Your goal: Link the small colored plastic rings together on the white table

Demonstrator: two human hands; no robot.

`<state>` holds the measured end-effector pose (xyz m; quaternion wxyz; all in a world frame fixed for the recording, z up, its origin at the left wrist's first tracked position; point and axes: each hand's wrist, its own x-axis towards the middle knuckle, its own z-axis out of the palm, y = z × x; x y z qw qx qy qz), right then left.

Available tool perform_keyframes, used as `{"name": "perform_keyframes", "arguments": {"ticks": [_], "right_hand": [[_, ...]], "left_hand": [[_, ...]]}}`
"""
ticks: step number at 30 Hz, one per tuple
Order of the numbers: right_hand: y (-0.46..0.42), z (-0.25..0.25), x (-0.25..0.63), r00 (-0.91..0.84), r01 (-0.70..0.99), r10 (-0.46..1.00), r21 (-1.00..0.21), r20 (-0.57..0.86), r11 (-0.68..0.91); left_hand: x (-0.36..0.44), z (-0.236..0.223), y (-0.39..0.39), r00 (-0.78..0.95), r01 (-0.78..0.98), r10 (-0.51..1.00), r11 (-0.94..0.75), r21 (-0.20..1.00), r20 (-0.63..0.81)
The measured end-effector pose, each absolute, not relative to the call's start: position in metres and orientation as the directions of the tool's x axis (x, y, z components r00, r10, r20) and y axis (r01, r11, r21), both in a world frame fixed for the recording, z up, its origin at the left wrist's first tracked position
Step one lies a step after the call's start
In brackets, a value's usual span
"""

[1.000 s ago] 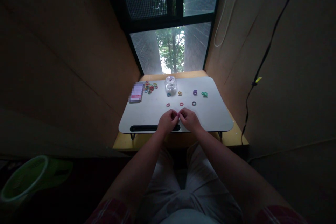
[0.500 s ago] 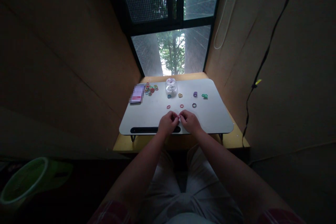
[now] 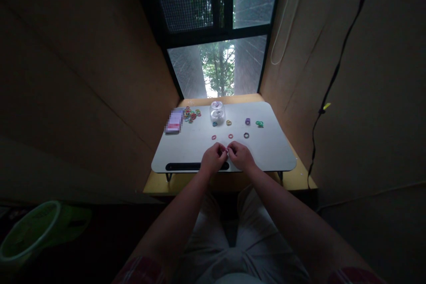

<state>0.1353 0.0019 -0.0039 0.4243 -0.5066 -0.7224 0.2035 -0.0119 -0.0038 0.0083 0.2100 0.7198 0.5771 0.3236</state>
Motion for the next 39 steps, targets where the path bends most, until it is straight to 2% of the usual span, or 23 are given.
{"name": "perform_keyframes", "arguments": {"ticks": [39], "right_hand": [[0.001, -0.0043, 0.1355, -0.134, 0.582, 0.903, -0.705, 0.409, 0.405]], "left_hand": [[-0.0135, 0.0071, -0.004, 0.08, 0.66, 0.969, -0.227, 0.716, 0.233]]}}
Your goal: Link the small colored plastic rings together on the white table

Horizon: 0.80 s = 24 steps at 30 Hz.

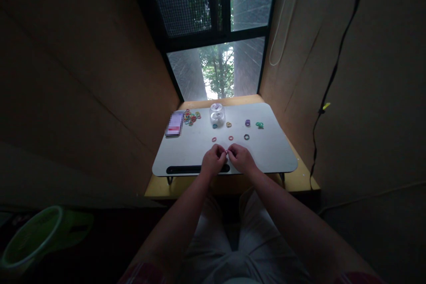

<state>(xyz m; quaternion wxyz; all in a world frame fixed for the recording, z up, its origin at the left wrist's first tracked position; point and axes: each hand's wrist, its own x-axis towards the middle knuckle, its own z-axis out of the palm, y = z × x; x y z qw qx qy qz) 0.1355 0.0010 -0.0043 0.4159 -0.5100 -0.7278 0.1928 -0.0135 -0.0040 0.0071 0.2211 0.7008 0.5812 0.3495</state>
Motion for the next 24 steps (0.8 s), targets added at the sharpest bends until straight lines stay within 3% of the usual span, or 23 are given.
{"name": "perform_keyframes", "arguments": {"ticks": [24], "right_hand": [[0.0002, -0.0027, 0.1346, -0.128, 0.571, 0.903, -0.714, 0.409, 0.404]], "left_hand": [[-0.0142, 0.0071, -0.0042, 0.104, 0.63, 0.962, -0.259, 0.732, 0.251]]}}
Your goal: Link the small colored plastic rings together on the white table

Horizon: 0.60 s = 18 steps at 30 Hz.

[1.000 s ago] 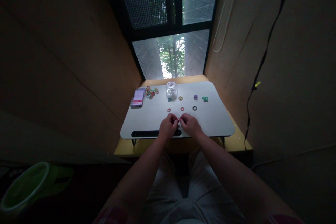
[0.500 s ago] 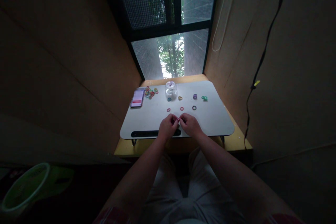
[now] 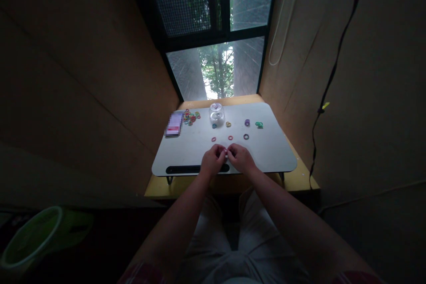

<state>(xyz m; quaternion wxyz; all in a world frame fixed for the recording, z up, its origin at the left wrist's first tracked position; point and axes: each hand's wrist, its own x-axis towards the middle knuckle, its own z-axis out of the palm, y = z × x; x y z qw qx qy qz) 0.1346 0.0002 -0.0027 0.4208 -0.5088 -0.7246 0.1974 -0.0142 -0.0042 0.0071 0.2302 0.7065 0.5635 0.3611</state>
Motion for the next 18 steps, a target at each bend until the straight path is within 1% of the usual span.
{"name": "perform_keyframes", "arguments": {"ticks": [7, 13, 18], "right_hand": [[0.001, -0.0049, 0.1346, -0.135, 0.579, 0.901, -0.705, 0.412, 0.409], [0.0007, -0.0043, 0.1345, -0.141, 0.59, 0.898, -0.693, 0.417, 0.414], [0.0005, -0.0045, 0.1346, -0.139, 0.584, 0.897, -0.697, 0.419, 0.416]], "left_hand": [[-0.0131, 0.0075, -0.0039, 0.076, 0.643, 0.97, -0.224, 0.733, 0.23], [-0.0128, 0.0052, -0.0034, 0.059, 0.614, 0.969, -0.226, 0.757, 0.242], [-0.0126, 0.0067, -0.0038, 0.055, 0.616, 0.968, -0.227, 0.754, 0.246]]}}
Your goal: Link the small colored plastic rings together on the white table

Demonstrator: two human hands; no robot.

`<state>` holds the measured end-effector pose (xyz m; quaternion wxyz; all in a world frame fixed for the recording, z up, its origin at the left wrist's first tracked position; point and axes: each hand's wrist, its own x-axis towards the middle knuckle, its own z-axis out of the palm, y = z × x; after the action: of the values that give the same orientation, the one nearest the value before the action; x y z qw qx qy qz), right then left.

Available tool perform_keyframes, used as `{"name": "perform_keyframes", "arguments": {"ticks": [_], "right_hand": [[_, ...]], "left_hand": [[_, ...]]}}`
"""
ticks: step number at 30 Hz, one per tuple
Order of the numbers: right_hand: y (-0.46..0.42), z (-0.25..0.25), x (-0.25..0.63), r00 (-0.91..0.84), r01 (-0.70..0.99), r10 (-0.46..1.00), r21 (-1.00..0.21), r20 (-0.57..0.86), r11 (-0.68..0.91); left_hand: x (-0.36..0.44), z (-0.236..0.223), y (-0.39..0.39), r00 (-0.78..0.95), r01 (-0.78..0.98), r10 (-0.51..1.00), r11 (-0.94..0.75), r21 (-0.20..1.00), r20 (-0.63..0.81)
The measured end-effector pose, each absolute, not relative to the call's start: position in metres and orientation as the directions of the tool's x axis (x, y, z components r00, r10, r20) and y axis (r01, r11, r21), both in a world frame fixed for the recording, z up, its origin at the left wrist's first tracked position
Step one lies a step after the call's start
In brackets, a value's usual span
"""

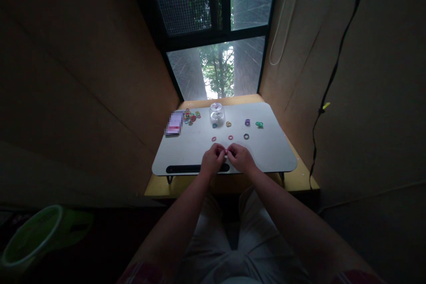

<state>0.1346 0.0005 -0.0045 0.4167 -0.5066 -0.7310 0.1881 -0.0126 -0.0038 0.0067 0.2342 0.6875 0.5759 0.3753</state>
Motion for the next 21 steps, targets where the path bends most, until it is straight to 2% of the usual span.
{"name": "perform_keyframes", "arguments": {"ticks": [9, 21], "right_hand": [[0.0006, -0.0028, 0.1347, -0.134, 0.581, 0.903, -0.706, 0.408, 0.405], [0.0001, -0.0031, 0.1345, -0.142, 0.604, 0.908, -0.691, 0.395, 0.396]], "left_hand": [[-0.0123, 0.0096, -0.0061, 0.082, 0.665, 0.966, -0.235, 0.709, 0.244], [-0.0119, 0.0097, -0.0059, 0.067, 0.661, 0.971, -0.216, 0.719, 0.23]]}}
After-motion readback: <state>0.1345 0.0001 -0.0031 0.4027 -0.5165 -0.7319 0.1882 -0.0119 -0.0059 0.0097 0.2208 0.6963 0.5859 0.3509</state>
